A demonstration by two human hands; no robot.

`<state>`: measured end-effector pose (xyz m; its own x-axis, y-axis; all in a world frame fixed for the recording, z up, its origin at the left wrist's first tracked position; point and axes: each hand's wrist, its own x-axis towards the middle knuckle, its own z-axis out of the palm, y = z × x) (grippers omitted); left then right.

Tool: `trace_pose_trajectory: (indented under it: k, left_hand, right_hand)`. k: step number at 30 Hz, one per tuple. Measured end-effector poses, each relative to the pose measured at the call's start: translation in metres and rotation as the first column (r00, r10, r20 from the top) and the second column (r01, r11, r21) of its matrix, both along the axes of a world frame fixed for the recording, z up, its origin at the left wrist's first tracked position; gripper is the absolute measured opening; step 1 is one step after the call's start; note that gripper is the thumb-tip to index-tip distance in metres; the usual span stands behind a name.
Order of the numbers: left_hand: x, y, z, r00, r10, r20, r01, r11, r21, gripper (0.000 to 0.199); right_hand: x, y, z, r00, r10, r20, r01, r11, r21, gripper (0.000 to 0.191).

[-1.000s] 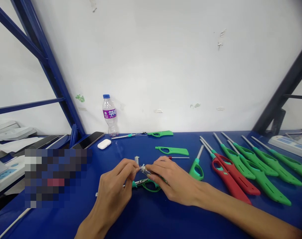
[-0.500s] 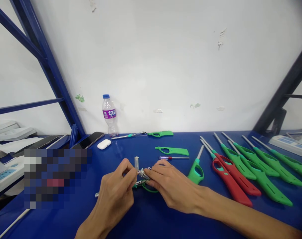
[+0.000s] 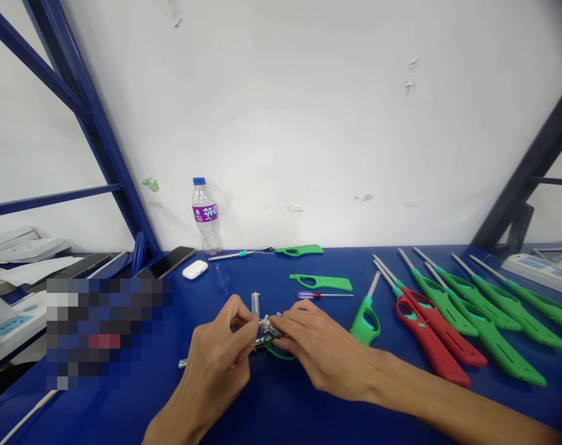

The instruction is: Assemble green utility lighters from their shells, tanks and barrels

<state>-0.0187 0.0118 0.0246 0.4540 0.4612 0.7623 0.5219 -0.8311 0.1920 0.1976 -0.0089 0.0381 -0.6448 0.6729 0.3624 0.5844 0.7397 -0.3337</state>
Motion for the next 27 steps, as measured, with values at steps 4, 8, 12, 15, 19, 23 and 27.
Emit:
trace_pose_trajectory:
  k: [4,8,12,15,19,23,27]
  left_hand:
    - [-0.002,0.004,0.003,0.998,0.039,0.052,-0.032,0.991,-0.127,0.032]
    - [0.0,0.004,0.005,0.997,0.075,-0.028,-0.08,0.962,-0.26,0.018]
    - [0.001,0.001,0.002,0.978,0.047,-0.205,-0.125,0.914,-0.386,0.024]
    - [-0.001,0.0,0.0,0.961,0.025,-0.274,-0.15,0.882,-0.446,0.022]
    - [-0.007,0.002,0.0,0.948,-0.029,-0.318,-0.162,0.813,-0.559,0.023]
    - [-0.012,0.006,0.001,0.94,-0.043,-0.337,-0.187,0.763,-0.619,0.026]
    - [-0.012,0.006,0.003,0.944,-0.02,-0.329,-0.207,0.742,-0.638,0.025]
  right_hand:
    - [0.011,0.01,0.008,0.987,-0.131,-0.092,0.134,0.991,0.017,0.011]
    - [0.027,0.023,0.012,0.942,-0.292,-0.165,0.284,0.956,-0.069,0.008]
    - [0.039,0.025,0.014,0.947,-0.287,-0.142,0.262,0.95,-0.168,0.011]
    - [0.041,0.023,0.013,0.977,-0.198,-0.076,0.174,0.953,-0.247,0.012]
    - [0.041,0.022,0.01,0.993,-0.118,-0.021,0.105,0.945,-0.309,0.008]
    - [0.038,0.026,0.008,0.994,-0.106,-0.003,0.099,0.936,-0.337,0.015]
    - [0.036,0.026,0.006,0.993,-0.117,0.003,0.11,0.927,-0.358,0.022]
